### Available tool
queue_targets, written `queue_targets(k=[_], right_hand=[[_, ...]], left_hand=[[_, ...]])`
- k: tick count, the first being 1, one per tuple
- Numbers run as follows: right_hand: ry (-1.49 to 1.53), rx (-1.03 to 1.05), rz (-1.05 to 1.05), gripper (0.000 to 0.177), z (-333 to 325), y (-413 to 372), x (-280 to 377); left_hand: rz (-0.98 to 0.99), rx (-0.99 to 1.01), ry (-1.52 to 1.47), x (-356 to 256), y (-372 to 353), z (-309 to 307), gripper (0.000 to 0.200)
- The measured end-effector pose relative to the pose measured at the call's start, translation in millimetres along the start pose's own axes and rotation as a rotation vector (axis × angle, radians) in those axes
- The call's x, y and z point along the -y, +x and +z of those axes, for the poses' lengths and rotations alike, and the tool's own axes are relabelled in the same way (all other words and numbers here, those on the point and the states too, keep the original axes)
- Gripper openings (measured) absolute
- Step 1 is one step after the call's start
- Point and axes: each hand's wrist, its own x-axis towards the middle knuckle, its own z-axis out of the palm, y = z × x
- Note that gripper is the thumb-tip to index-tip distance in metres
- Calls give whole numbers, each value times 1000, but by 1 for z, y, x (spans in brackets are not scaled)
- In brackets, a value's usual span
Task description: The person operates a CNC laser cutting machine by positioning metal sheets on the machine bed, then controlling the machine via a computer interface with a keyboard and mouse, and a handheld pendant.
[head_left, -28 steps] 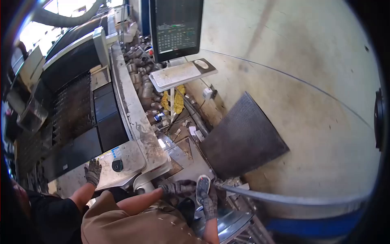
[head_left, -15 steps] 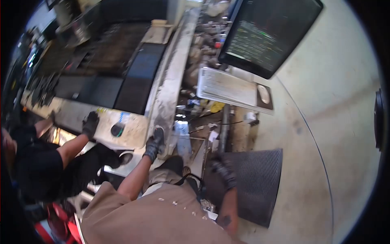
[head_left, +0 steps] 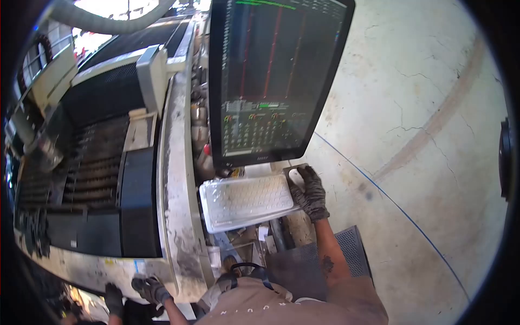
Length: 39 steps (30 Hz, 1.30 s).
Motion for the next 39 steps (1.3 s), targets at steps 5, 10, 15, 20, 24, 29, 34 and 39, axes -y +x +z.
queue_targets(k=[5, 10, 15, 20, 24, 29, 34, 39], right_hand=[[-162, 83, 21, 57, 26, 8, -17], [-215, 100, 91, 53, 40, -1, -32], [-168, 84, 78, 53, 42, -1, -37], [-159, -28, 18, 55, 48, -2, -38], [-135, 48, 30, 60, 61, 0, -55], [-221, 103, 114, 63, 53, 0, -42], [-150, 99, 109, 60, 51, 1, -42], [-230, 10, -38, 54, 51, -3, -42]], left_hand=[[287, -27, -643, -118, -18, -50, 36], [537, 379, -1161, -239, -74, -174, 37], [970, 347, -1199, -294, -115, -235, 35], [1120, 180, -1044, -309, -137, -242, 37], [1091, 125, -1003, -306, -142, -239, 40], [1092, 166, -851, -299, -141, -240, 44], [1142, 136, -794, -299, -145, -240, 50], [1160, 149, -581, -311, -148, -250, 66]])
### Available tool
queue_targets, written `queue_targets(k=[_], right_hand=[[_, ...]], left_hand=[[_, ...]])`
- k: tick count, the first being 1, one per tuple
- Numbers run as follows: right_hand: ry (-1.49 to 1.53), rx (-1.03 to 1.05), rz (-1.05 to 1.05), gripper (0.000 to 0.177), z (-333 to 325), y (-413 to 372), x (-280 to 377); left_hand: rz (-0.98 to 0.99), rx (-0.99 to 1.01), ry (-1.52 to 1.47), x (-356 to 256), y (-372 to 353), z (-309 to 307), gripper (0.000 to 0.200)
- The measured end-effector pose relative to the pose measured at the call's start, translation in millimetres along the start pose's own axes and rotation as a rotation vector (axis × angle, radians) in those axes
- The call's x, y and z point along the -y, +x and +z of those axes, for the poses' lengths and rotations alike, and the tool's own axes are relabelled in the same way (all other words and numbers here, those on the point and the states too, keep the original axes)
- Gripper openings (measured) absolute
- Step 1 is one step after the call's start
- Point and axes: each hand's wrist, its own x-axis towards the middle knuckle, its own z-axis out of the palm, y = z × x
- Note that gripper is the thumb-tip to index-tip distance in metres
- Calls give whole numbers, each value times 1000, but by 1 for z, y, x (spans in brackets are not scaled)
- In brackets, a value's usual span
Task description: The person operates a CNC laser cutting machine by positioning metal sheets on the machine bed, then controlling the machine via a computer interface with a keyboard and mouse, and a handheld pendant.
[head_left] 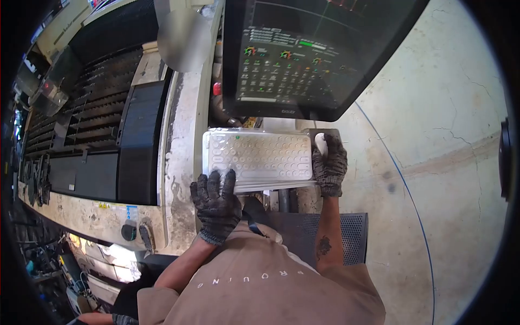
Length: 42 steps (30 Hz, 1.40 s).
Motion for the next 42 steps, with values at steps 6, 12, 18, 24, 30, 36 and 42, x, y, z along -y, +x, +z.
queue_targets(k=[6, 12, 18, 24, 30, 36, 42], right_hand=[[-48, 89, 63, 56, 5, -3, -3], [80, -1, 48, 50, -8, -1, 2], [124, -23, 35, 48, -7, -3, -2], [155, -89, 51, 47, -13, -3, 3], [161, 17, 87, 51, -16, -5, 3], [136, 48, 54, 55, -12, -5, -2], [95, 38, -36, 57, -3, -7, -7]], left_hand=[[-16, -88, 28, -3, 7, 19, 67], [-36, -134, -61, -8, 7, 19, 76], [-23, -175, -45, -13, 7, 17, 79], [-13, -187, -48, -7, 8, 22, 75], [-24, -182, -38, -7, 7, 25, 82], [-7, -192, -38, -8, 8, 19, 84], [-8, -222, -26, -9, 9, 19, 80]])
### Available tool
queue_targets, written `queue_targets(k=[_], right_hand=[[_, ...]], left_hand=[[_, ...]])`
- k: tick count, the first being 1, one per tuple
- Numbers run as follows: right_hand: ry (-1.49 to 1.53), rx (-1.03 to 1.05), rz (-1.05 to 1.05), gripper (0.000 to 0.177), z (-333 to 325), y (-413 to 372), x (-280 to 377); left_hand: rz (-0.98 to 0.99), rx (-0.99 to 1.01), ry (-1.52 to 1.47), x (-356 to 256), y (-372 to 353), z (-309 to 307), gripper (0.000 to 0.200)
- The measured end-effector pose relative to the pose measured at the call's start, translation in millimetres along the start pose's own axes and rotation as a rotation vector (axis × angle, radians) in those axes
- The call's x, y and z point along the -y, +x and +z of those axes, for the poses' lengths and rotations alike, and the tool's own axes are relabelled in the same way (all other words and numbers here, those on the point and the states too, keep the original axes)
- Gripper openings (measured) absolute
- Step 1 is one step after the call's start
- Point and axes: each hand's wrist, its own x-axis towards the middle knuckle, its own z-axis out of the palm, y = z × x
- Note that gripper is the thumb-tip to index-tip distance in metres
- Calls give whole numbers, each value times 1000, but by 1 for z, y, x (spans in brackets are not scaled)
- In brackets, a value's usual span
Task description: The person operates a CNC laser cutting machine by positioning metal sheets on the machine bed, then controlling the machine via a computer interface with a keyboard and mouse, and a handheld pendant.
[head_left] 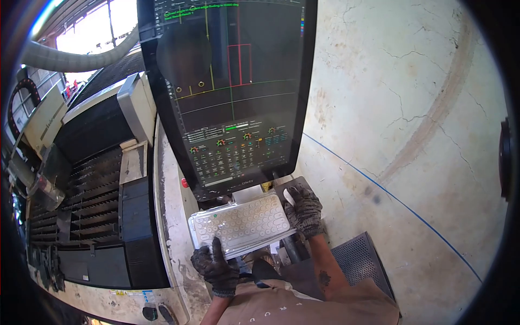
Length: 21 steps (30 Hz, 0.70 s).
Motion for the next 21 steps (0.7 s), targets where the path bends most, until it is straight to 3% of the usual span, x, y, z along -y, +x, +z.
queue_targets(k=[13, 16, 18, 21], right_hand=[[137, -9, 122, 49, -10, 5, 8], [143, -6, 117, 49, -12, 6, 10], [15, -64, -10, 48, -9, 6, 9], [85, -87, 43, 47, -12, 7, 12]], left_hand=[[-27, 12, 6, 4, -6, 5, 67], [-31, 17, -40, 4, -5, 4, 67], [-31, 20, -53, 2, -4, 2, 69], [-29, 19, -77, 2, -3, 1, 73]])
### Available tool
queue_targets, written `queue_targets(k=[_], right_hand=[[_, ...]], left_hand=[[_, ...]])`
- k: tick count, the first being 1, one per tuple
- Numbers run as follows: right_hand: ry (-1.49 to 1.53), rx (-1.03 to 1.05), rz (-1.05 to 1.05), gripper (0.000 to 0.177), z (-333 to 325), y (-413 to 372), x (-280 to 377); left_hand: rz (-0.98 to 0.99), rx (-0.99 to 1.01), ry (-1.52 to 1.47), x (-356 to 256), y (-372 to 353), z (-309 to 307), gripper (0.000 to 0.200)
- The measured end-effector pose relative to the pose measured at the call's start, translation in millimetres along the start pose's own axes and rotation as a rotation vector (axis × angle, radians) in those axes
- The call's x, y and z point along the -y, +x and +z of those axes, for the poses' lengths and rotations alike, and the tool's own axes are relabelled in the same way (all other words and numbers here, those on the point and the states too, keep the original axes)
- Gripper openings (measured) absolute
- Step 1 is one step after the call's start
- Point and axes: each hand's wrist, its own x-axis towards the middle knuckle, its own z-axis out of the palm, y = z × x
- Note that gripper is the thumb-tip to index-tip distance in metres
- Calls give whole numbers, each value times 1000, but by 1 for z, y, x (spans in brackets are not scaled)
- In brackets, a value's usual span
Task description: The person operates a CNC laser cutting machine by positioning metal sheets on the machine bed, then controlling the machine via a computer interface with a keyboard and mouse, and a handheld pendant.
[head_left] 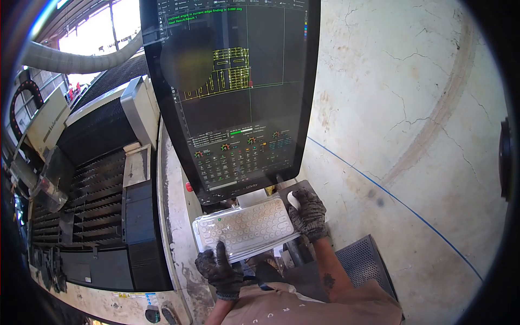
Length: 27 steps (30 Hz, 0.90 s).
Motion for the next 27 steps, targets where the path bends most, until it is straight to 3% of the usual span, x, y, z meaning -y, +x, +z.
queue_targets(k=[10, 21, 27], right_hand=[[39, 28, 74, 48, -1, 0, 3], [-148, 39, 5, 47, 2, -3, 2], [-66, 28, 9, 46, -1, -1, 2]], left_hand=[[1, -65, 25, 8, -5, 14, 75], [-5, -43, 21, 3, -4, 10, 75], [-2, -74, 5, 6, -6, 15, 74]])
